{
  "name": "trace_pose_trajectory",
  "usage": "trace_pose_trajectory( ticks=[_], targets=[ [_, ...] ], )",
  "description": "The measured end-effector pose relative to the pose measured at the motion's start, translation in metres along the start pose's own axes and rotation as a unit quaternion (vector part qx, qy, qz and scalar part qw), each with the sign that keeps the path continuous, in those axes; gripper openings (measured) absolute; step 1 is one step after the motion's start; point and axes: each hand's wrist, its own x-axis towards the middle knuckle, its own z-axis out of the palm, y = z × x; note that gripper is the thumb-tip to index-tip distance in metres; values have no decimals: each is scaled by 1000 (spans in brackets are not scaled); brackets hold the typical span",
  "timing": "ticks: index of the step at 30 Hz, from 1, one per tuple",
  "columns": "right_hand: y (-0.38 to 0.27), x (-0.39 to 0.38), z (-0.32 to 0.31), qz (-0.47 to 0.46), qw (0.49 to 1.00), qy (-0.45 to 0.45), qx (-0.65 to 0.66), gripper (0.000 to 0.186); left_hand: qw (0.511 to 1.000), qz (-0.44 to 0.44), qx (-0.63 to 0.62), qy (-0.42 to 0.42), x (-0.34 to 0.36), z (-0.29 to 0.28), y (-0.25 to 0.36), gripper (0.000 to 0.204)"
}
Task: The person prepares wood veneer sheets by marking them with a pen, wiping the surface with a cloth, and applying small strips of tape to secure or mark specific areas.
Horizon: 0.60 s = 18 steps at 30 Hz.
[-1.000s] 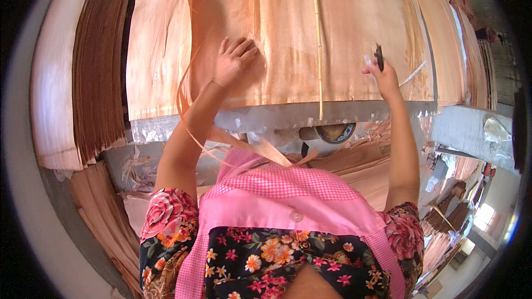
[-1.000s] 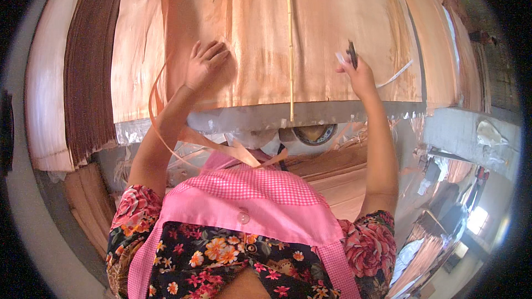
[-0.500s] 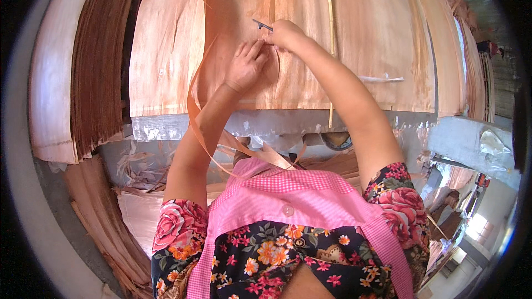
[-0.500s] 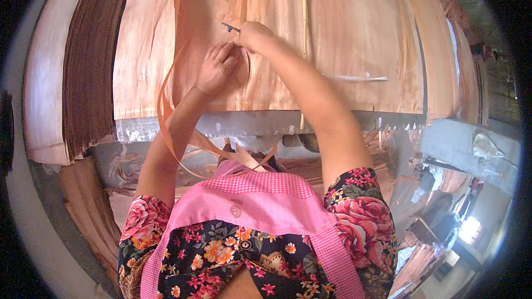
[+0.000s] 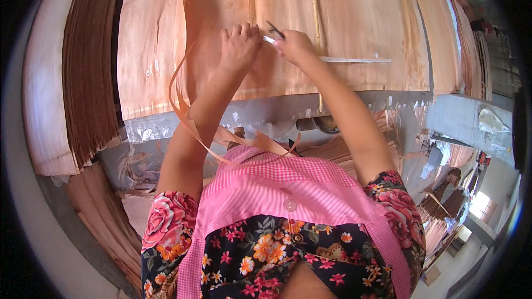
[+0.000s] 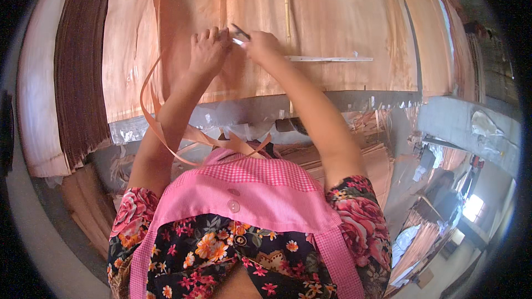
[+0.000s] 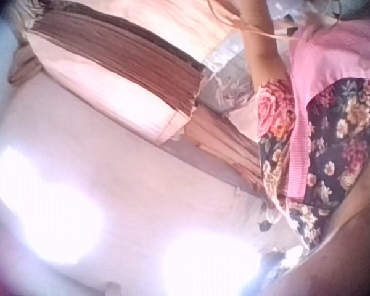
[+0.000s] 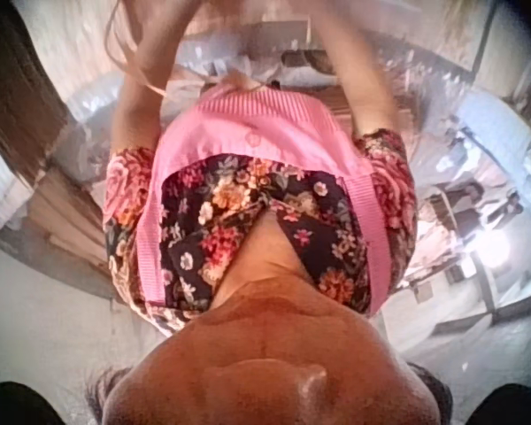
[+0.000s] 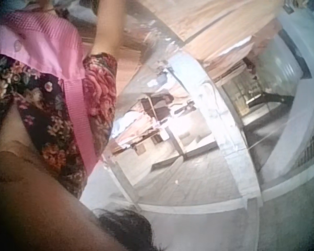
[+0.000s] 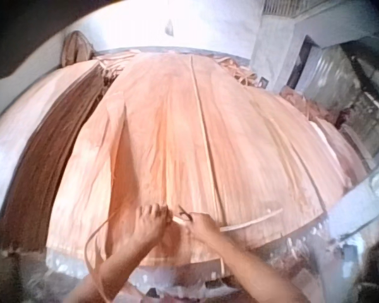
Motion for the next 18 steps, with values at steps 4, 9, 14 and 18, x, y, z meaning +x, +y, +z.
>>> trace_pose_trajectory(
  ticks=[4, 9, 14, 18],
  targets=[
    [28, -30, -14, -41, 949, -134, 284, 16, 984, 77, -163, 12, -19, 0, -30, 37],
    [7, -33, 14, -68, 959, -220, 168, 13, 967, 152, -202, 24, -51, 11, -37, 35],
    [1, -23, 30, 61, 982, -168, 62, 16, 979, 74, -179, 66, -71, -9, -33, 30],
    [5, -17, 37, 62, 983, -162, 55, 19, 988, 112, -102, 12, -93, -10, -14, 40]
  ],
)
